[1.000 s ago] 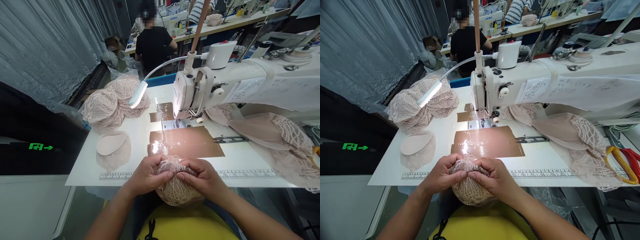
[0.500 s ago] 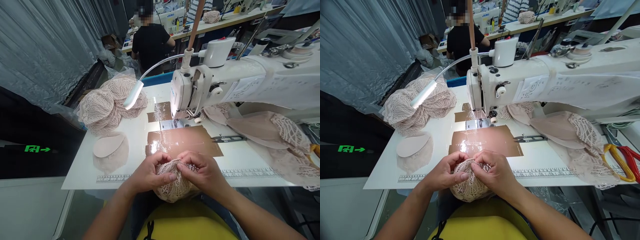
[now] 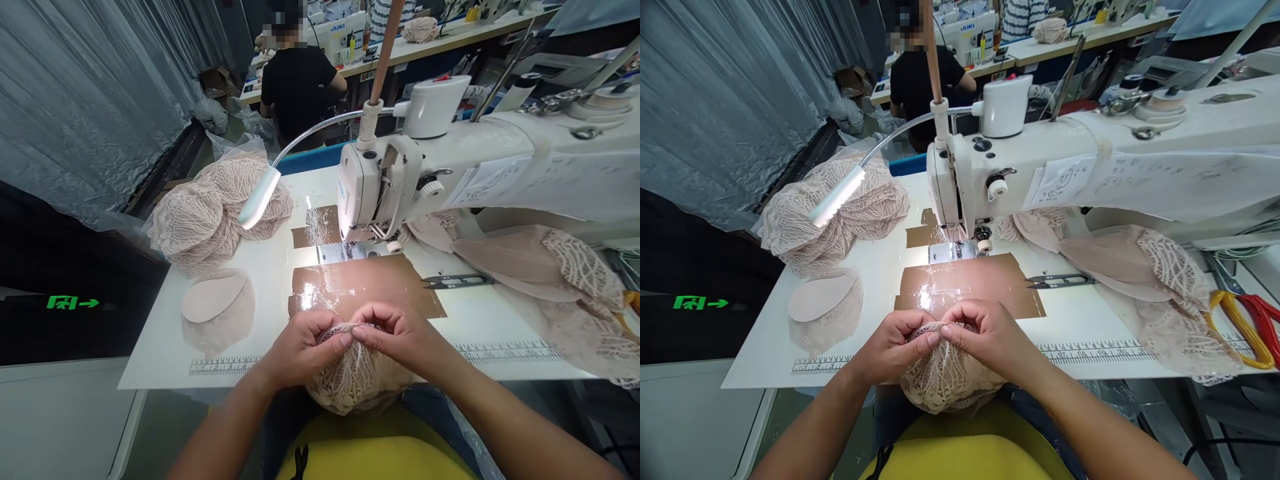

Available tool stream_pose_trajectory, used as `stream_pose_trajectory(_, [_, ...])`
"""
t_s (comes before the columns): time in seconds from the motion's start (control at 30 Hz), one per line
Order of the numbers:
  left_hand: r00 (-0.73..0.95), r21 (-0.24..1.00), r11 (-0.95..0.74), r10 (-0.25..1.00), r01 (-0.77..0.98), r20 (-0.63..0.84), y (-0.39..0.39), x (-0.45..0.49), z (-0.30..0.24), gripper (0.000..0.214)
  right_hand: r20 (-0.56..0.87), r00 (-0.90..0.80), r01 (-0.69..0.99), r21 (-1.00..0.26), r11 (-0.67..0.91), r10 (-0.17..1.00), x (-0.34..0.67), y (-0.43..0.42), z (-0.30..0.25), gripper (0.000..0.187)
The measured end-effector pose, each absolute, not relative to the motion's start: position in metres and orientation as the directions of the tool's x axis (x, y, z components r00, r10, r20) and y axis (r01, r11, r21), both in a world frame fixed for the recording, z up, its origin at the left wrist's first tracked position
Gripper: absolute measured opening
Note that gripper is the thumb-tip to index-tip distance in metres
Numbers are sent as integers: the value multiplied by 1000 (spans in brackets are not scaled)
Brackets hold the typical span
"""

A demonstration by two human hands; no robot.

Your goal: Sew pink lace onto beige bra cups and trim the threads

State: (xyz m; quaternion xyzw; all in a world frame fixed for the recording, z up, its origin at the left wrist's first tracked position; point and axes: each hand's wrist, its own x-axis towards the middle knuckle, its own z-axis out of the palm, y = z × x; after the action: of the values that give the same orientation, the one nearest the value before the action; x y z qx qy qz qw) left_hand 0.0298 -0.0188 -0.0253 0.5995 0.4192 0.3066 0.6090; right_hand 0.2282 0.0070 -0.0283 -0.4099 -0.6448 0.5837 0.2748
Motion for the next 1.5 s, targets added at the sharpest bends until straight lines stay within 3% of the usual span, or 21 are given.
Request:
stream_pose_trajectory(0.17, [593, 956, 291, 776, -34, -215, -15, 26, -20, 28, -143, -582, 70, -990, -126, 801, 230, 12, -26, 25])
stream_pose_trajectory(0.37, [521, 987, 157, 845, -29, -119, -15, 31, -21, 29, -148, -615, -26, -978, -207, 774, 230, 13, -25, 24])
stream_pose_trajectory(0.53, [396, 914, 346, 885, -211, -243, -20, 49, -30, 33, -232, -634, -133, -907, -399, 738, 226, 14, -31, 30])
stream_pose_trajectory(0.6, [311, 857, 420, 892, -298, -329, -19, 46, -28, 35, -254, -609, -134, -901, -413, 752, 227, 17, -31, 31])
stream_pose_trajectory(0.67, [151, 857, 391, 920, -337, -360, -15, 30, -19, 32, -256, -535, -116, -922, -370, 805, 234, 23, -29, 31])
stream_pose_trajectory(0.77, [-262, 970, 178, 940, -163, -217, -6, -10, 4, 21, -227, -385, -64, -960, -272, 895, 253, 31, -26, 30])
stream_pose_trajectory(0.83, [-499, 986, 66, 866, 151, 18, 3, -29, 18, 18, -210, -321, 22, -977, -214, 923, 266, 36, -24, 29])
stream_pose_trajectory(0.87, [-519, 942, 40, 842, 334, 148, 8, -32, 21, 18, -201, -311, 79, -979, -185, 929, 270, 38, -24, 29])
stream_pose_trajectory(0.93, [-343, 741, -41, 868, 670, 358, 22, -24, 18, 23, -172, -311, 194, -974, -115, 935, 274, 42, -21, 26])
stream_pose_trajectory(1.0, [-3, 450, -213, 902, 867, 432, 38, 1, 1, 27, -118, -334, 312, -950, -9, 935, 271, 48, -15, 21])
stream_pose_trajectory(1.03, [137, 312, -286, 895, 906, 424, 46, 17, -10, 25, -86, -350, 372, -927, 54, 933, 268, 51, -12, 19])
stream_pose_trajectory(1.1, [314, 103, -351, 911, 931, 269, 59, 49, -35, 22, -19, -395, 479, -857, 188, 919, 261, 59, -8, 17])
stream_pose_trajectory(1.23, [411, 48, -424, 896, 904, 170, 61, 88, -64, 22, 108, -477, 592, -694, 410, 872, 251, 74, -11, 23])
stream_pose_trajectory(1.33, [451, 39, -456, 887, 889, 100, 53, 92, -57, 22, 139, -530, 640, -582, 502, 836, 243, 77, -25, 30])
stream_pose_trajectory(1.4, [441, 130, -450, 893, 884, 92, 49, 87, -43, 19, 123, -559, 687, -485, 541, 820, 238, 75, -35, 30])
stream_pose_trajectory(1.5, [473, 396, -443, 881, 804, 25, 52, 71, -21, 24, 120, -586, 745, -308, 591, 801, 233, 71, -46, 24])
